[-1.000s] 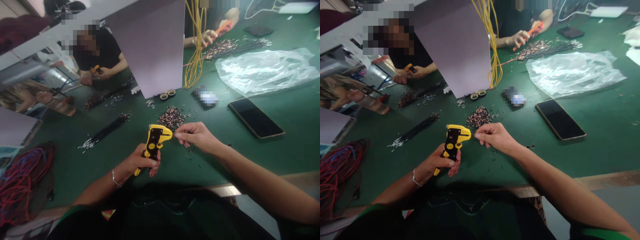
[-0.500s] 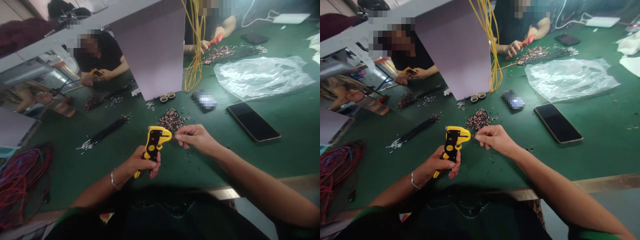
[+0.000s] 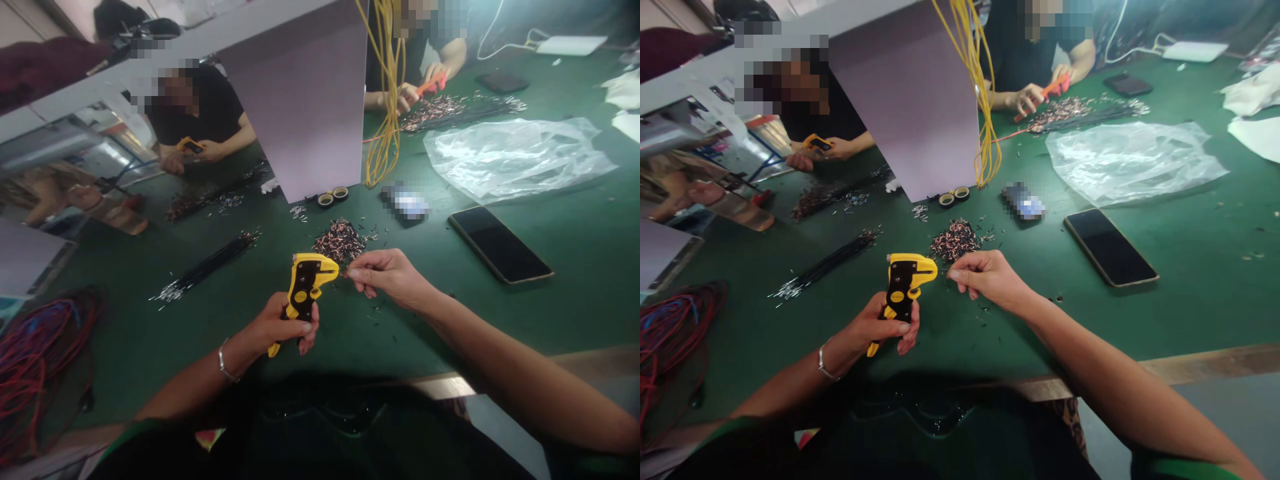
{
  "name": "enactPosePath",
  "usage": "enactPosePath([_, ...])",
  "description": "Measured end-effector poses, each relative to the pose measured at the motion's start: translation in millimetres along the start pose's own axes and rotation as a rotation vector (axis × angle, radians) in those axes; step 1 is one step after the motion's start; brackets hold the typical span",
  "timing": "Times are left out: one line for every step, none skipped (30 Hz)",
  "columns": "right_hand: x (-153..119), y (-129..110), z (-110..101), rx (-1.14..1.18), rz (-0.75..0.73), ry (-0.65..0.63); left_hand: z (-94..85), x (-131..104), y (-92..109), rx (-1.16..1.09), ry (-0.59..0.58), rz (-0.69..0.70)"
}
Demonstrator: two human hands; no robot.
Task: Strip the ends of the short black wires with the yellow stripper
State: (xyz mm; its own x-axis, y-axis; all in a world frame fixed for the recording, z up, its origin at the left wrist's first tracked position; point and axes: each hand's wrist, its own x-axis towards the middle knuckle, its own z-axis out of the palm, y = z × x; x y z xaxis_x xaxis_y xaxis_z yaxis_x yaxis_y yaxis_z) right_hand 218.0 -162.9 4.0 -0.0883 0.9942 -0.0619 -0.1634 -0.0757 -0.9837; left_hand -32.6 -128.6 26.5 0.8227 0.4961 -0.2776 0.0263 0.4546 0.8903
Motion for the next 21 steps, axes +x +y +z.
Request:
enactPosePath([0.2, -0.2, 0.2, 0.003, 0.0, -0.002, 0.1, -0.5, -0.1, 0.002, 0.009, 0.001])
enactPosePath([0.3, -0.3, 0.3, 0.005, 0.0, -0.003, 0.3, -1.0, -0.2, 0.005, 0.017, 0.004])
enactPosePath([0.4, -0.5, 0.5, 0.008, -0.001, -0.003, 0.5, -1.7, -0.3, 0.01, 0.023, 0.006])
enactPosePath([0.5, -0.6, 0.6, 0.009, -0.003, -0.004, 0.7, -2.3, -0.4, 0.015, 0.028, 0.008])
enactPosePath([0.6, -0.8, 0.8, 0.009, -0.004, -0.005, 1.0, -3.0, -0.6, 0.019, 0.032, 0.011])
enactPosePath([0.6, -1.0, 1.1, 0.01, -0.004, -0.007, 1.2, -3.5, -0.9, 0.021, 0.036, 0.012])
enactPosePath([0.6, -1.3, 1.4, 0.013, -0.004, -0.009, 1.4, -4.0, -1.4, 0.021, 0.038, 0.013])
enactPosePath([0.6, -1.6, 1.8, 0.016, -0.004, -0.012, 1.5, -4.3, -1.9, 0.02, 0.037, 0.015])
enactPosePath([0.6, -1.8, 2.3, 0.021, -0.004, -0.014, 1.5, -4.4, -2.6, 0.019, 0.034, 0.021])
enactPosePath([0.6, -2.0, 2.7, 0.027, -0.003, -0.016, 1.4, -4.4, -3.2, 0.019, 0.027, 0.028])
enactPosePath([0.6, -2.1, 3.2, 0.033, 0.0, -0.017, 1.1, -4.2, -3.7, 0.022, 0.018, 0.033])
enactPosePath([0.7, -2.1, 3.5, 0.039, 0.004, -0.019, 0.7, -4.0, -3.9, 0.024, 0.012, 0.039])
enactPosePath([0.9, -1.9, 3.8, 0.044, 0.008, -0.02, 0.4, -3.8, -3.9, 0.026, 0.008, 0.043])
enactPosePath([1.1, -1.6, 3.9, 0.049, 0.01, -0.02, 0.0, -3.5, -3.6, 0.029, 0.006, 0.038])
enactPosePath([1.5, -1.2, 3.8, 0.052, 0.011, -0.019, -0.3, -3.2, -3.2, 0.031, 0.007, 0.033])
enactPosePath([1.9, -0.8, 3.6, 0.054, 0.01, -0.017, -0.6, -2.8, -2.6, 0.031, 0.012, 0.03])
enactPosePath([2.3, -0.4, 3.2, 0.053, 0.007, -0.013, -0.9, -2.3, -2.1, 0.028, 0.019, 0.032])
enactPosePath([2.9, -0.1, 2.8, 0.052, 0.004, -0.009, -1.3, -1.6, -1.8, 0.023, 0.021, 0.036])
enactPosePath([3.4, 0.2, 2.3, 0.049, 0.003, -0.005, -1.8, -0.7, -1.7, 0.015, 0.016, 0.044])
enactPosePath([3.8, 0.4, 1.8, 0.045, 0.003, -0.004, -2.3, 0.4, -2.0, 0.005, 0.009, 0.057])
enactPosePath([4.2, 0.6, 1.3, 0.042, 0.006, -0.003, -2.8, 1.5, -2.4, -0.001, -0.002, 0.068])
